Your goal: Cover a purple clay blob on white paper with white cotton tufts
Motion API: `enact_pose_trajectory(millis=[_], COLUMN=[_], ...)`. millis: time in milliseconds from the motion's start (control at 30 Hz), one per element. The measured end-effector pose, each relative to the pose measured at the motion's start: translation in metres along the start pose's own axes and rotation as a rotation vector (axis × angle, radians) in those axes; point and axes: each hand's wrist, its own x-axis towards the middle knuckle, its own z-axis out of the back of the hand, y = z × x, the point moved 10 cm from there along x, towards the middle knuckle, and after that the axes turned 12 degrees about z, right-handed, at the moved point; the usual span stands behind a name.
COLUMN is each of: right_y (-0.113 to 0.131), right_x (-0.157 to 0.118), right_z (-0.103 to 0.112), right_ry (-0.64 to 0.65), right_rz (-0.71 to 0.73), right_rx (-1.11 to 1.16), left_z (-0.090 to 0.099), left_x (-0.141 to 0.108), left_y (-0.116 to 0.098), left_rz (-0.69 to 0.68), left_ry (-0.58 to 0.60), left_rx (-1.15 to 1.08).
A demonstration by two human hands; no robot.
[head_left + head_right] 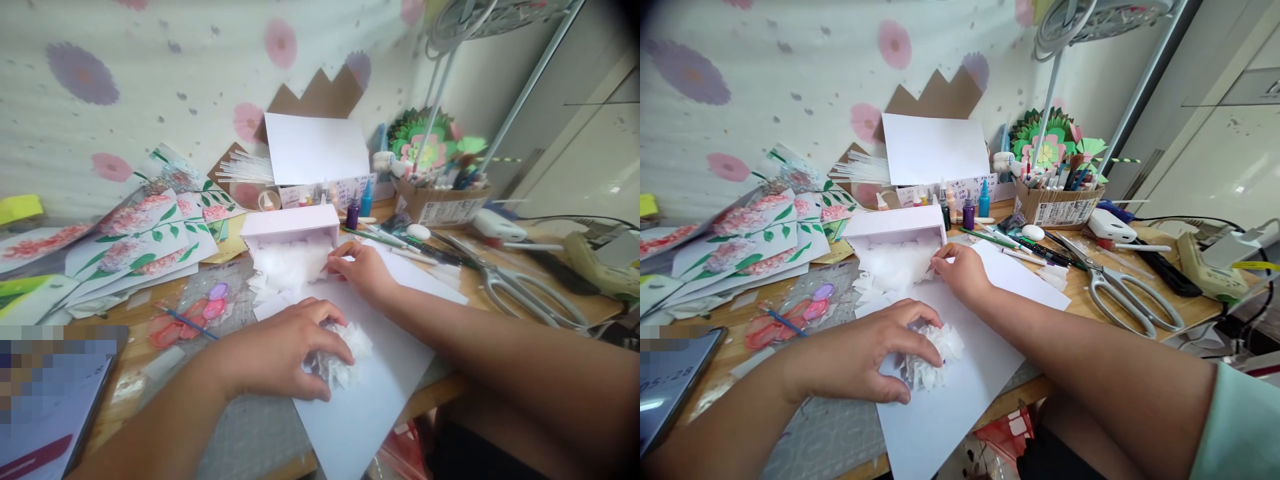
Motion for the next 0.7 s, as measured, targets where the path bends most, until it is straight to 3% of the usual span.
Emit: enact_pose_trajectory(millis=[167, 467, 567, 700], right_y=[0.002, -0.009, -0.007, 0.016], right_x=[0.000, -0.012, -0.011, -0.007], right_z=[0.002, 0.045, 0.051, 0.061], right_ry=[0.011, 0.074, 0.069, 0.004], right_rz=[-0.028, -0.102, -0.057, 0.110], right_rx=[-0.002, -0.097, -0.124, -0.279], left_z=[0.000, 0.002, 0.002, 0.002], left_x=[0.000, 0.000, 0.000, 0.001], left_y=[0.002, 0.000, 0.000, 0.003], left_rz=[-0.016, -0.021, -0.023, -0.002], left_ry=[-0.008, -0.004, -0.001, 0.007], left_rx=[-0.017, -0.038, -0.027, -0.019])
